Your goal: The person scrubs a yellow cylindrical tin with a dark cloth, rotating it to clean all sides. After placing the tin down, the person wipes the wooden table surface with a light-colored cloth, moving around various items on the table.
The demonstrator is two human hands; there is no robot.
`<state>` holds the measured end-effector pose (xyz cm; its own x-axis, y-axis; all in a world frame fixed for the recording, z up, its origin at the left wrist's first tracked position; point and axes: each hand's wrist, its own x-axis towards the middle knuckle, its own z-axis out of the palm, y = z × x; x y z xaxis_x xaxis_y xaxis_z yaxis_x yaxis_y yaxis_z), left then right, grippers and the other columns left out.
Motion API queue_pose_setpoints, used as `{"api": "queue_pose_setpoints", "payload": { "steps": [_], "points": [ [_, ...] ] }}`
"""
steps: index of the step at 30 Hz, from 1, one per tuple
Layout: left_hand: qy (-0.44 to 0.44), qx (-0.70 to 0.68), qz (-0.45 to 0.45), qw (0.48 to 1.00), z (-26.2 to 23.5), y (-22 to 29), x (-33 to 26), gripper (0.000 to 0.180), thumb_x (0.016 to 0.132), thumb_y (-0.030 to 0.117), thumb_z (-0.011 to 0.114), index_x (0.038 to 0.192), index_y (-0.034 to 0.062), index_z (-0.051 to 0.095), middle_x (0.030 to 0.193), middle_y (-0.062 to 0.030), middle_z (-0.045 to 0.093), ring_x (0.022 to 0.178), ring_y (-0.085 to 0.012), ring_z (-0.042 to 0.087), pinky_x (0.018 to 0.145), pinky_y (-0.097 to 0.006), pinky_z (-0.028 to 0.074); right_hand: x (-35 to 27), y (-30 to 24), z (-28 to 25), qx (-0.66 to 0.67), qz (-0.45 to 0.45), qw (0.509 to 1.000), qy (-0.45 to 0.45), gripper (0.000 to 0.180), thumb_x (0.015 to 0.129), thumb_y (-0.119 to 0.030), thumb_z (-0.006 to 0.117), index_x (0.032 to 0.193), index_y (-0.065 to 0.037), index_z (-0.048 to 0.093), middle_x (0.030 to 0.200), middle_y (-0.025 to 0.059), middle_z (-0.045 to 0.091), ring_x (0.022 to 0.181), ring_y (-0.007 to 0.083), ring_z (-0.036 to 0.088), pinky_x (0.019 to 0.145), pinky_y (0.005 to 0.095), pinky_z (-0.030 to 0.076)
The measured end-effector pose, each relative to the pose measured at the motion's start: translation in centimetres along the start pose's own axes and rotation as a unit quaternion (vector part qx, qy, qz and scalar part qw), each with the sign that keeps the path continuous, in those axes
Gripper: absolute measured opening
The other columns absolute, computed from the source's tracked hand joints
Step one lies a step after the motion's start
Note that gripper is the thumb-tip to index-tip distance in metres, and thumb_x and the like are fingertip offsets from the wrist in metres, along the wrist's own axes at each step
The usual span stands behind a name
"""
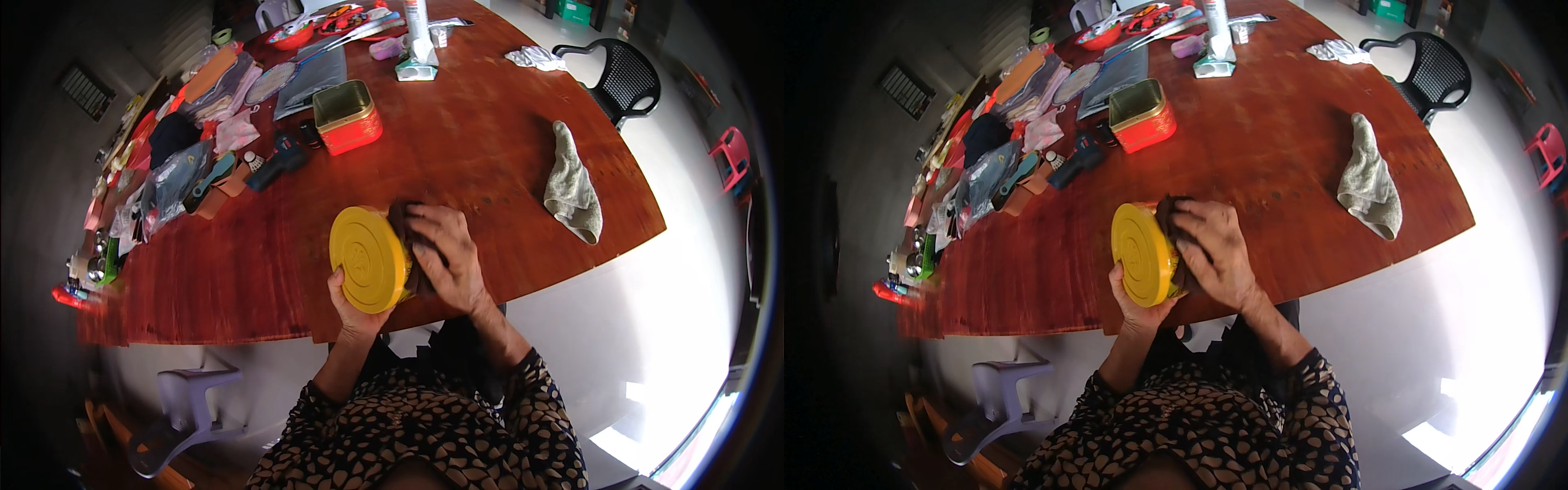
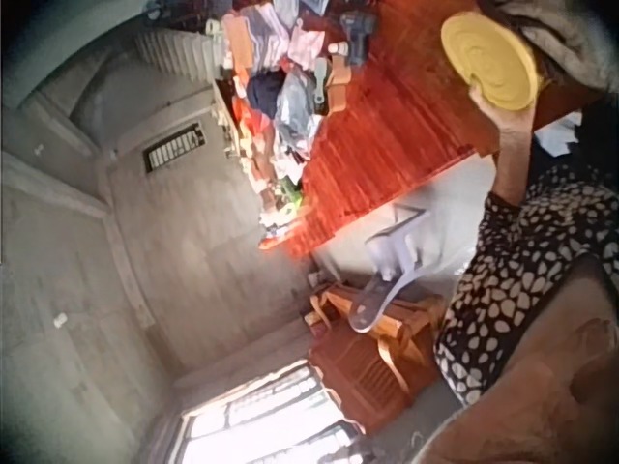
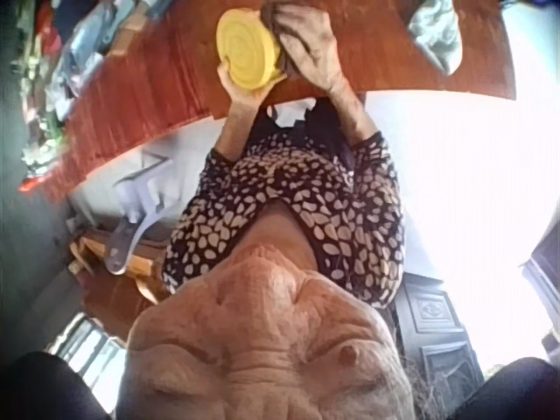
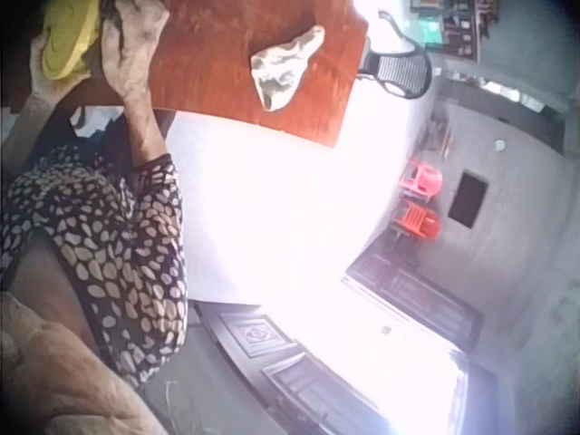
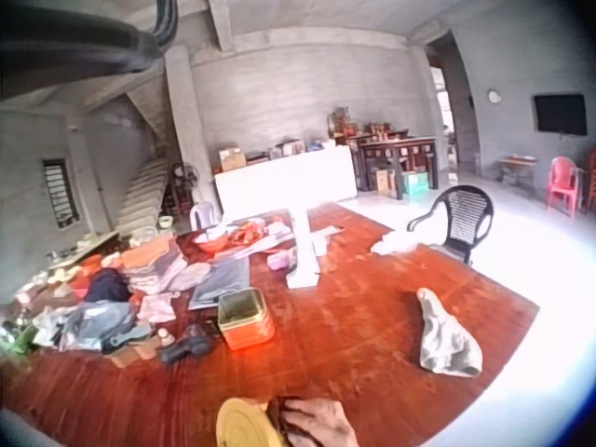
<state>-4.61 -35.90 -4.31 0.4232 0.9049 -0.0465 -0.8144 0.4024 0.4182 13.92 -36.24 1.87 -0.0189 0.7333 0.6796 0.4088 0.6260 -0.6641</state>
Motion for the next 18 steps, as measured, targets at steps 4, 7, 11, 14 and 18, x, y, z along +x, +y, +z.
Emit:
{"api": "queue_pose_setpoints", "payload": {
  "steps": [4,7,11,14,18],
  "points": [
    [-0.004,-0.073,-0.006,0.997,-0.5,-0.5,-0.4,0.073,0.090,0.062,0.044,0.145,0.0147,0.040,0.140,-0.0113,0.049,0.129,-0.0300,0.049,0.105,-0.049,0.044,-2.4,-2.7,2.1,-0.111,-0.089,0.990,0.004,0.036,0.078,-0.012,0.066,0.113,-0.004,0.067,0.131,0.0121,0.056,0.117,0.0368,0.047,0.099,0.0455,0.041],
    [-0.066,-0.079,-0.001,0.995,0.2,-0.7,-0.5,0.074,0.091,0.063,0.041,0.146,0.0152,0.038,0.145,-0.0112,0.044,0.131,-0.0295,0.045,0.110,-0.047,0.039,-3.9,-2.7,3.6,-0.172,-0.146,0.973,0.049,0.039,0.075,-0.015,0.069,0.113,-0.007,0.069,0.130,0.0078,0.059,0.116,0.0323,0.048,0.096,0.0421,0.044],
    [-0.058,-0.080,0.003,0.995,-0.1,-0.6,-0.5,0.073,0.090,0.063,0.042,0.146,0.0162,0.038,0.146,-0.0093,0.043,0.131,-0.0288,0.045,0.110,-0.046,0.039,-1.2,-3.8,2.2,-0.153,-0.123,0.980,0.029,0.031,0.078,-0.016,0.067,0.108,-0.006,0.069,0.124,0.0076,0.061,0.109,0.0319,0.053,0.092,0.0413,0.045],
    [0.007,-0.036,-0.018,0.999,-1.2,-0.5,-0.8,0.076,0.087,0.068,0.043,0.146,0.0190,0.039,0.143,-0.0077,0.047,0.130,-0.0278,0.048,0.104,-0.047,0.046,1.8,-4.0,1.1,-0.132,-0.079,0.988,0.013,0.028,0.079,-0.015,0.063,0.105,-0.004,0.066,0.116,0.0115,0.064,0.101,0.0319,0.057,0.087,0.0409,0.047],
    [0.001,-0.015,-0.062,0.998,-1.6,-0.9,-1.1,0.079,0.084,0.072,0.044,0.144,0.0200,0.042,0.138,-0.0071,0.051,0.125,-0.0275,0.053,0.093,-0.047,0.055,4.5,-2.1,0.3,-0.048,-0.023,0.996,-0.078,0.026,0.080,-0.011,0.062,0.104,-0.002,0.065,0.111,0.0159,0.065,0.099,0.0350,0.060,0.086,0.0428,0.047]
  ]
}}
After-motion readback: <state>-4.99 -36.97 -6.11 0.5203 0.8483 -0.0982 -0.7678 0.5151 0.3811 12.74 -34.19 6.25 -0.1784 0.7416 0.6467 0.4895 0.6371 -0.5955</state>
